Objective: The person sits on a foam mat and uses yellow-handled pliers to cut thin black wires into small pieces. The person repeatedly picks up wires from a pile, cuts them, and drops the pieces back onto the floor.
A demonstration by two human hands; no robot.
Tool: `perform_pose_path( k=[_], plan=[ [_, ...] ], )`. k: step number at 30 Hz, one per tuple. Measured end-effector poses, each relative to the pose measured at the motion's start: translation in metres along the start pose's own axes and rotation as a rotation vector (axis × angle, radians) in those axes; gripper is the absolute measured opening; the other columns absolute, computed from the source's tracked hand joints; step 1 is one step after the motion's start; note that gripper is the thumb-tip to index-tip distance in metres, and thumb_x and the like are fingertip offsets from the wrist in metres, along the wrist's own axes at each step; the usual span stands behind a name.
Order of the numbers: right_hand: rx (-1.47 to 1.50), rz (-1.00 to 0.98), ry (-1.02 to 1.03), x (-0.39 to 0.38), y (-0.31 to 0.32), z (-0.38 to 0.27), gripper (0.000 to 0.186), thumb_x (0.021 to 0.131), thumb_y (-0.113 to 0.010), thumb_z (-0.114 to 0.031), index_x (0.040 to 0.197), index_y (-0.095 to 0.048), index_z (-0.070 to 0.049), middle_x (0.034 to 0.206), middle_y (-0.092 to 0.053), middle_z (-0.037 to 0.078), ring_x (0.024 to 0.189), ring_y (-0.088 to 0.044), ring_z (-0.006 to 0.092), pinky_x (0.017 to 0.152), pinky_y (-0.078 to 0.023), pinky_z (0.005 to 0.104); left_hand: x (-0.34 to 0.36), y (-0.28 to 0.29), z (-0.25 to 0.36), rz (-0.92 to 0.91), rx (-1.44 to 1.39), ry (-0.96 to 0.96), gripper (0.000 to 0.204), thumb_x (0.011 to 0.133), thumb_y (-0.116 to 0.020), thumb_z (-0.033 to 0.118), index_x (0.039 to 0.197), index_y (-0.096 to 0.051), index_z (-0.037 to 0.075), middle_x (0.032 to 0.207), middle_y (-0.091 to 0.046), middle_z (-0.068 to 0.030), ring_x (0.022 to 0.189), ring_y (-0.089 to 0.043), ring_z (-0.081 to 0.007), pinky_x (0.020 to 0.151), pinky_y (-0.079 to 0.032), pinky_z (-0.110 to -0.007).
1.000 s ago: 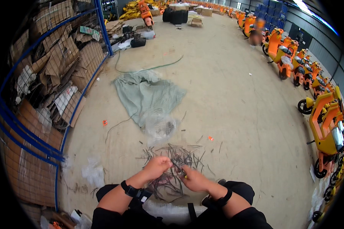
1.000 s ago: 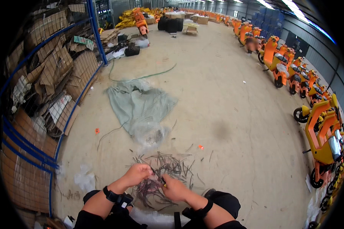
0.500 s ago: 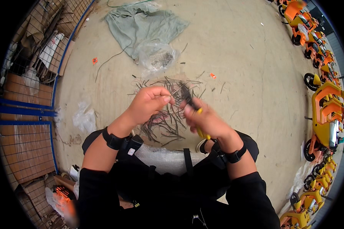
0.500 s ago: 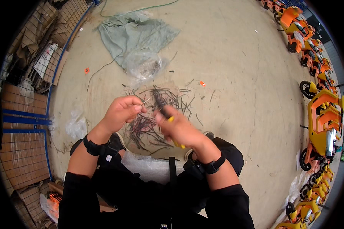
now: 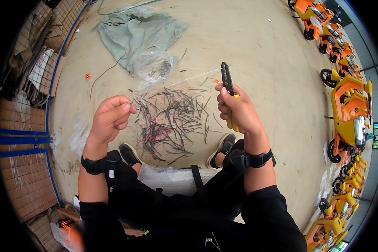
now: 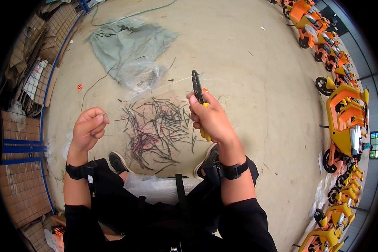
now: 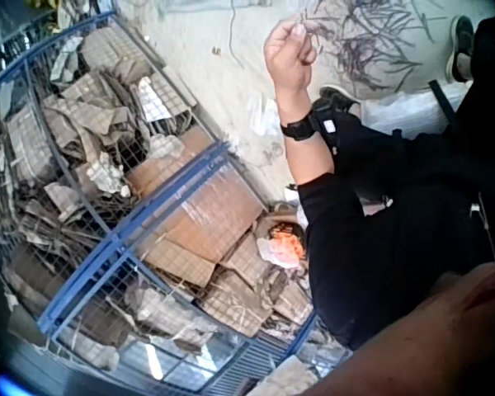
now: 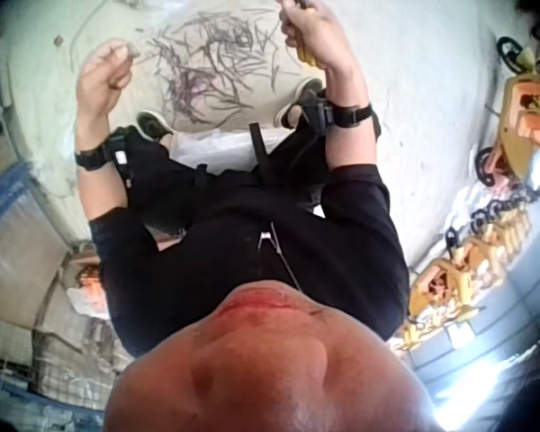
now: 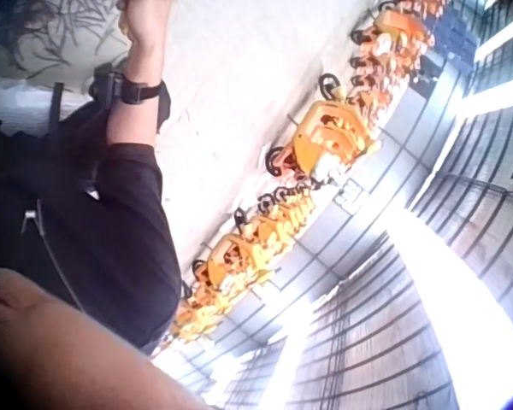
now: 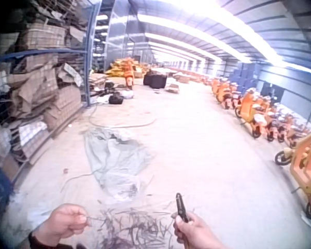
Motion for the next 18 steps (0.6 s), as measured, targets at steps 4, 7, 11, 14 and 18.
perform_pose_path(
  k=[4, 7, 11, 14, 18],
  plan=[
    [0.033, 0.051, 0.035, -0.001, 0.012, -0.008, 0.023, 0.096, -0.058, -0.027, 0.108, -0.054, -0.008, 0.074, -0.043, -0.005, 0.062, -0.041, 0.0054, 0.053, -0.037, 0.0225, -0.007, 0.012, 0.007, 0.047, -0.075, -0.039, 0.012, 0.094, -0.055, 0.011, 0.092, -0.059, -0.001, 0.07, -0.053, 0.0018, 0.048, -0.029, -0.0012, 0.042, -0.022, -0.018],
    [-0.066, 0.059, 0.067, -0.001, 0.019, -0.017, 0.025, 0.095, -0.059, -0.027, 0.109, -0.054, -0.007, 0.071, -0.042, -0.006, 0.06, -0.039, 0.0048, 0.053, -0.036, 0.0225, -0.013, 0.03, 0.022, 0.056, -0.063, -0.089, 0.013, 0.094, -0.054, 0.011, 0.092, -0.059, -0.001, 0.069, -0.051, 0.0023, 0.048, -0.028, -0.001, 0.042, -0.022, -0.018],
    [-0.077, 0.077, 0.066, -0.002, 0.017, -0.017, 0.025, 0.095, -0.059, -0.027, 0.109, -0.054, -0.007, 0.069, -0.041, -0.007, 0.059, -0.037, 0.004, 0.053, -0.035, 0.0227, -0.021, 0.046, 0.036, 0.055, -0.038, -0.133, 0.014, 0.094, -0.054, 0.012, 0.091, -0.057, -0.002, 0.065, -0.046, 0.0035, 0.047, -0.027, -0.001, 0.041, -0.021, -0.018],
    [-0.104, 0.115, 0.085, -0.007, 0.023, -0.021, 0.024, 0.095, -0.059, -0.026, 0.109, -0.055, -0.007, 0.068, -0.041, -0.007, 0.059, -0.036, 0.0039, 0.053, -0.035, 0.0228, -0.024, 0.05, 0.037, 0.082, -0.019, -0.139, 0.016, 0.095, -0.053, 0.012, 0.09, -0.056, -0.002, 0.061, -0.042, 0.0042, 0.047, -0.026, -0.0009, 0.041, -0.02, -0.018],
    [-0.12, 0.174, 0.104, -0.01, 0.034, -0.025, 0.024, 0.095, -0.059, -0.026, 0.107, -0.056, -0.007, 0.068, -0.04, -0.007, 0.059, -0.036, 0.0039, 0.052, -0.034, 0.0228, -0.031, 0.065, 0.038, 0.099, -0.028, -0.151, 0.016, 0.095, -0.053, 0.013, 0.089, -0.056, -0.002, 0.06, -0.04, 0.0045, 0.046, -0.026, -0.001, 0.041, -0.02, -0.018]
  ],
)
Point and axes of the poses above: each hand's wrist, its own x-axis towards the middle knuckle, its own y-axis out of the back of the hand, z = x × y, the point moved 9 cm from there along x, towards the middle knuckle
